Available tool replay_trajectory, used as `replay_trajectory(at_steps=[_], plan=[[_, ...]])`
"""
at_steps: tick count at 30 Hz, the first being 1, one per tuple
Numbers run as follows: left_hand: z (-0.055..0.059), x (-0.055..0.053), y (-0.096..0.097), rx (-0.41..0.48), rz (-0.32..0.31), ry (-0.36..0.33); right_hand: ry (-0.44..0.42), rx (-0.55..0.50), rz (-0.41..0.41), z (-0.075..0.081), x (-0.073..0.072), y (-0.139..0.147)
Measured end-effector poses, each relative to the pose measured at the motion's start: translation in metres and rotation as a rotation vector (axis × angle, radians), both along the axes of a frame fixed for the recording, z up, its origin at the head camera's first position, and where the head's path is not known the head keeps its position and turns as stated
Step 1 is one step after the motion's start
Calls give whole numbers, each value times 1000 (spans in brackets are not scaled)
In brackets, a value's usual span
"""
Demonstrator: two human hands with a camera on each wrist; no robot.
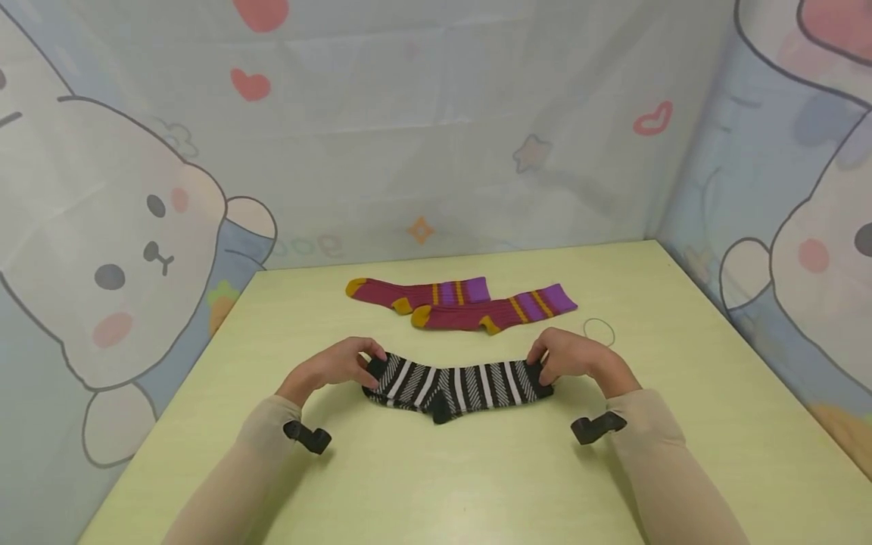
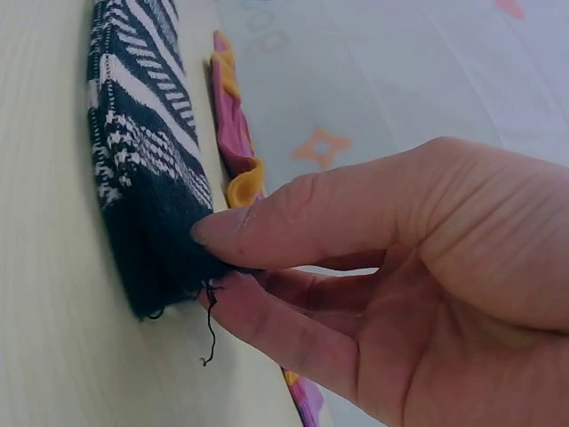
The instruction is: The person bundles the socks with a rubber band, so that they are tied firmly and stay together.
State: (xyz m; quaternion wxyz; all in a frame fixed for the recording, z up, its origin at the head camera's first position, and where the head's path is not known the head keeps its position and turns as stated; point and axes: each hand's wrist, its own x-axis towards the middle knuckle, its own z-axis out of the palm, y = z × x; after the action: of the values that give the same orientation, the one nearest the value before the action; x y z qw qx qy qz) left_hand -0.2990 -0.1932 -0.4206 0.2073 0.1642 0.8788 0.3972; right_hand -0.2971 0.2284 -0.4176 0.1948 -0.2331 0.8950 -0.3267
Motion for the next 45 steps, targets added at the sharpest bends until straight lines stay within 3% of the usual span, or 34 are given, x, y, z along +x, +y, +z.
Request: replay_trajectory(at_steps=[11,18,22,29,36,45], plan=[[-5,-3,6,-142,-14,65,-3,10,-41,-7,-3,-6],[-4,1,11,-160,-50,63,-3,7,-23,-8,1,-6],[-6,2,14,-194,-57,99,-9,2,-39,-12,0,-4],[-11,1,20,-176,10,120,48,16,-68,-15,-4,1],[-12,0,24,-133,53,127,21,15,-116,-16,-6,3],[-8,0,28,-154,124,184,8,4,-141,-15,-8,5]])
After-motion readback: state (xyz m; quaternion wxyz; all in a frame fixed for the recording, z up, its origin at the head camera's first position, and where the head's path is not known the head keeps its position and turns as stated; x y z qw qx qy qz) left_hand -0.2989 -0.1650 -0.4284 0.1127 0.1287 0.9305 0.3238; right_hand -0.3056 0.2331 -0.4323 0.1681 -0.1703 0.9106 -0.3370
